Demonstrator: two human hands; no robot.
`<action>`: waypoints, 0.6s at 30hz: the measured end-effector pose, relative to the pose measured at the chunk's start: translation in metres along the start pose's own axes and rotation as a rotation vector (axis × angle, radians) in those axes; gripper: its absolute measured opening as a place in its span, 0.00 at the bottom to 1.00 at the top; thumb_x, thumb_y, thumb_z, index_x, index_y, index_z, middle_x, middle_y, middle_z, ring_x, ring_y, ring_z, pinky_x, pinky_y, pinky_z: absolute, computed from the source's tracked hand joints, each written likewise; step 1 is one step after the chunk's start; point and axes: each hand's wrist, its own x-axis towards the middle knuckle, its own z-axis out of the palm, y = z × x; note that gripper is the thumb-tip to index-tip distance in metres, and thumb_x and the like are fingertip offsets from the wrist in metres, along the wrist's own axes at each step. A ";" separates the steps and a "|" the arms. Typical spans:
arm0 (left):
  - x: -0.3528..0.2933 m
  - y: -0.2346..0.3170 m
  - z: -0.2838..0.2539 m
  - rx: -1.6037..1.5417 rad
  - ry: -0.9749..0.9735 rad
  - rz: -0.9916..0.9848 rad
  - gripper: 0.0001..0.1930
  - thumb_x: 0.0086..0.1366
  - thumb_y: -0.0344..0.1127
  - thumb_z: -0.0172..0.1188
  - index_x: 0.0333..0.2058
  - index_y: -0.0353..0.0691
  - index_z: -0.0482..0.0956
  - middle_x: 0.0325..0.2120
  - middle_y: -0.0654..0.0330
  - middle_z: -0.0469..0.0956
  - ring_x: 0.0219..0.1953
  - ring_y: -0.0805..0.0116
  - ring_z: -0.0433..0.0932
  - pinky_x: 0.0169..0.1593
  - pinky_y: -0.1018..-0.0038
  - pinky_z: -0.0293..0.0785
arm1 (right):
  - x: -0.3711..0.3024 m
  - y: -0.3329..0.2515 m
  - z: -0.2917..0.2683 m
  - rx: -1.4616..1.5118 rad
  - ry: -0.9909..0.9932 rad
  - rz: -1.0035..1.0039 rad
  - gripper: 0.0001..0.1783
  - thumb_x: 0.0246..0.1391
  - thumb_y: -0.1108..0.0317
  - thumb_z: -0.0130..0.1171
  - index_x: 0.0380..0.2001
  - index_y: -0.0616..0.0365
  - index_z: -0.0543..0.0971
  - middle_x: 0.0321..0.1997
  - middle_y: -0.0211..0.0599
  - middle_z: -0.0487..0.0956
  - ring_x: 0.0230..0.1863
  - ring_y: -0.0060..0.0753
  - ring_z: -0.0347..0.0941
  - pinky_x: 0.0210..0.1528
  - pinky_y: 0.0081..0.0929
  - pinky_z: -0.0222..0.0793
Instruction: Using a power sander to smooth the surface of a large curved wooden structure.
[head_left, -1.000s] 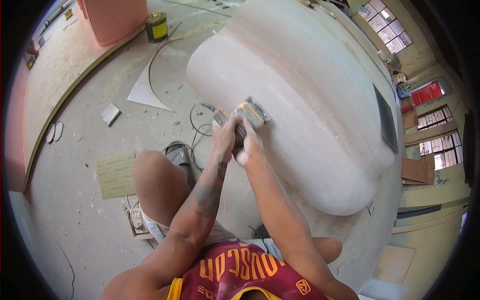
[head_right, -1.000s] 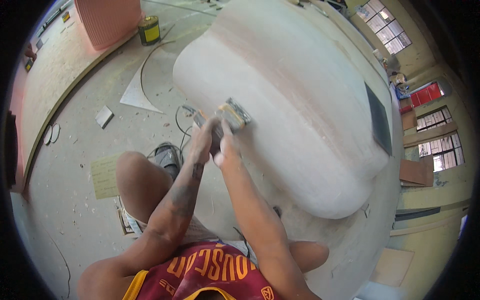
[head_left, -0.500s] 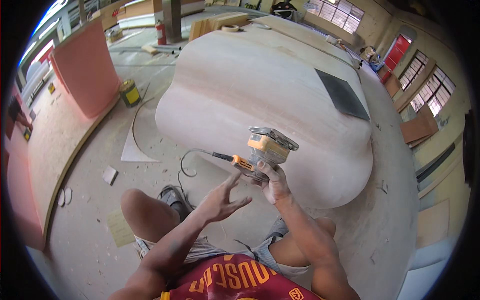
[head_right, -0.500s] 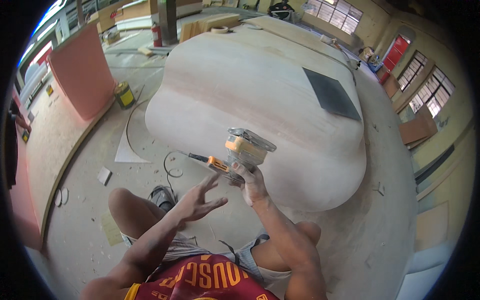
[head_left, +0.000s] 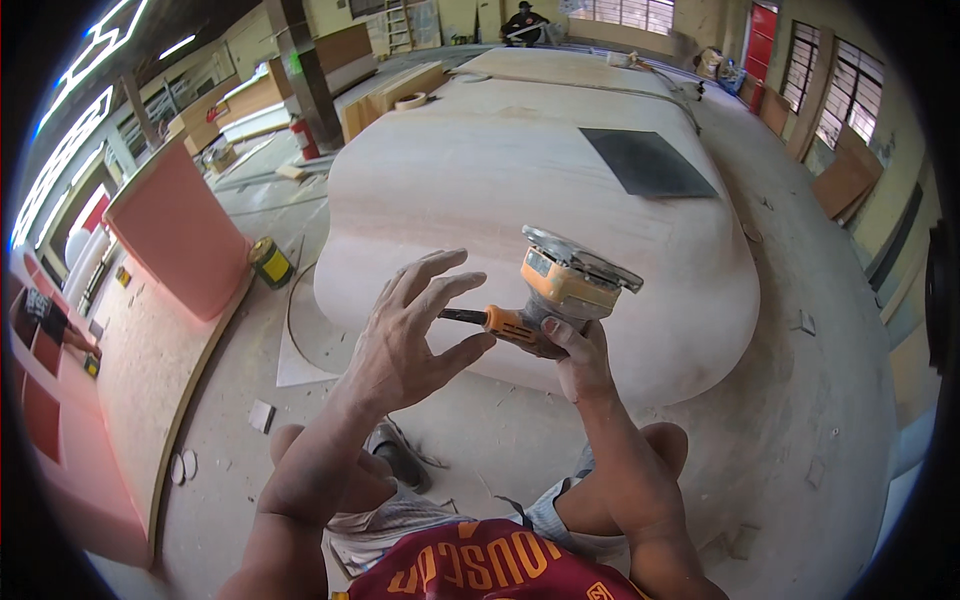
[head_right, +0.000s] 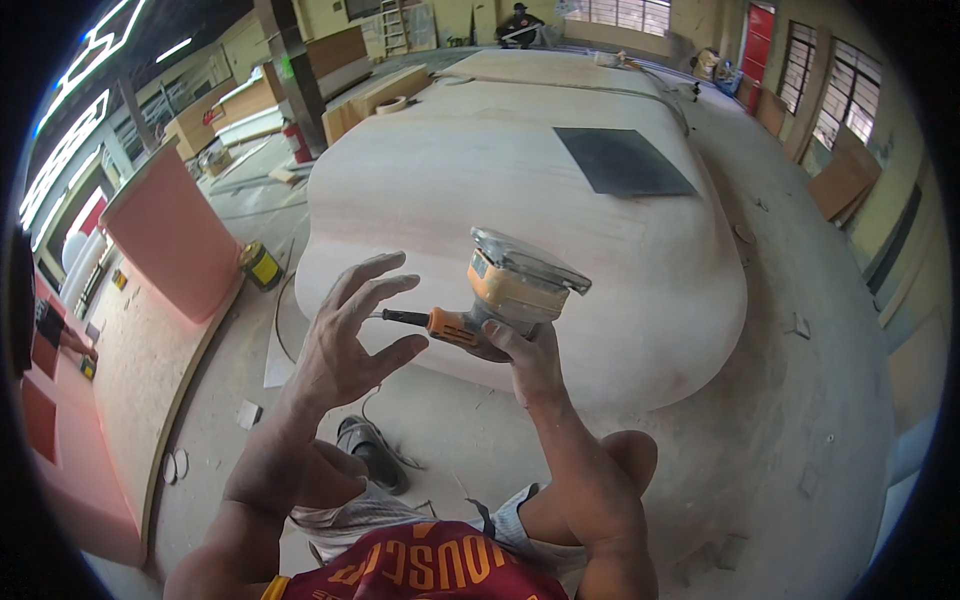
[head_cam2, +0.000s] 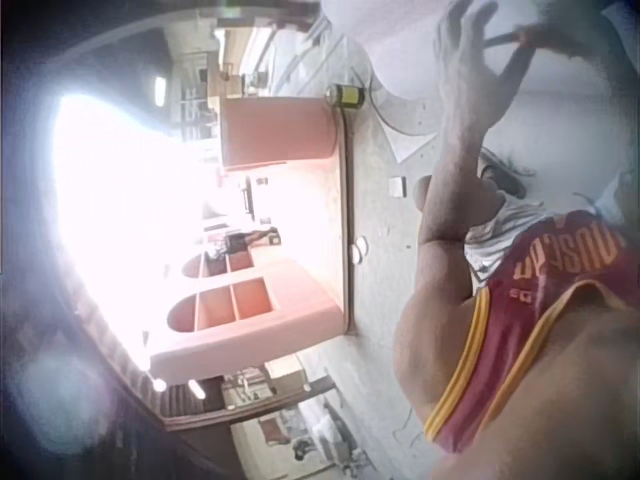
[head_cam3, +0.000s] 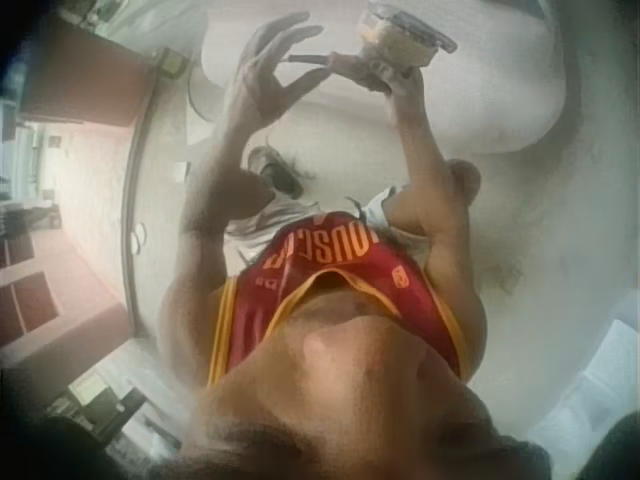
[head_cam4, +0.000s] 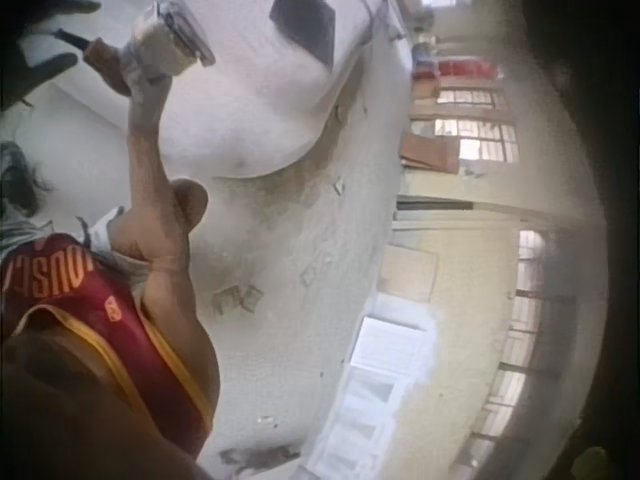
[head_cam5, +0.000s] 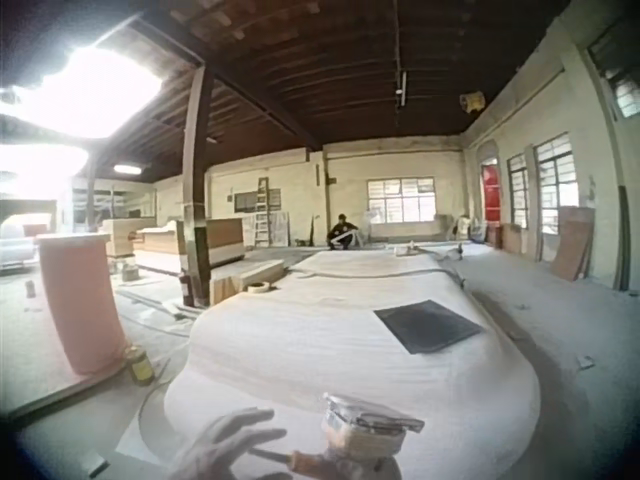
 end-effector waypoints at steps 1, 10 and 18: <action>0.008 0.006 -0.002 0.003 -0.002 0.018 0.29 0.59 0.43 0.73 0.57 0.47 0.75 0.63 0.52 0.68 0.66 0.48 0.67 0.66 0.51 0.68 | 0.001 -0.003 0.000 0.004 0.007 -0.016 0.30 0.52 0.60 0.70 0.55 0.63 0.74 0.47 0.36 0.80 0.46 0.28 0.79 0.45 0.29 0.78; 0.081 0.050 0.026 0.112 -0.045 0.309 0.37 0.56 0.45 0.75 0.63 0.48 0.70 0.65 0.49 0.66 0.69 0.46 0.63 0.68 0.52 0.65 | 0.013 -0.029 -0.016 -0.175 0.099 -0.226 0.37 0.47 0.63 0.77 0.55 0.66 0.70 0.48 0.42 0.82 0.47 0.29 0.81 0.49 0.28 0.79; 0.063 0.024 0.039 0.035 -0.038 0.208 0.40 0.58 0.41 0.73 0.68 0.48 0.64 0.68 0.50 0.65 0.73 0.46 0.57 0.71 0.52 0.59 | 0.024 -0.026 -0.024 -0.462 0.216 -0.341 0.37 0.41 0.65 0.82 0.49 0.66 0.69 0.44 0.39 0.79 0.39 0.22 0.78 0.35 0.19 0.78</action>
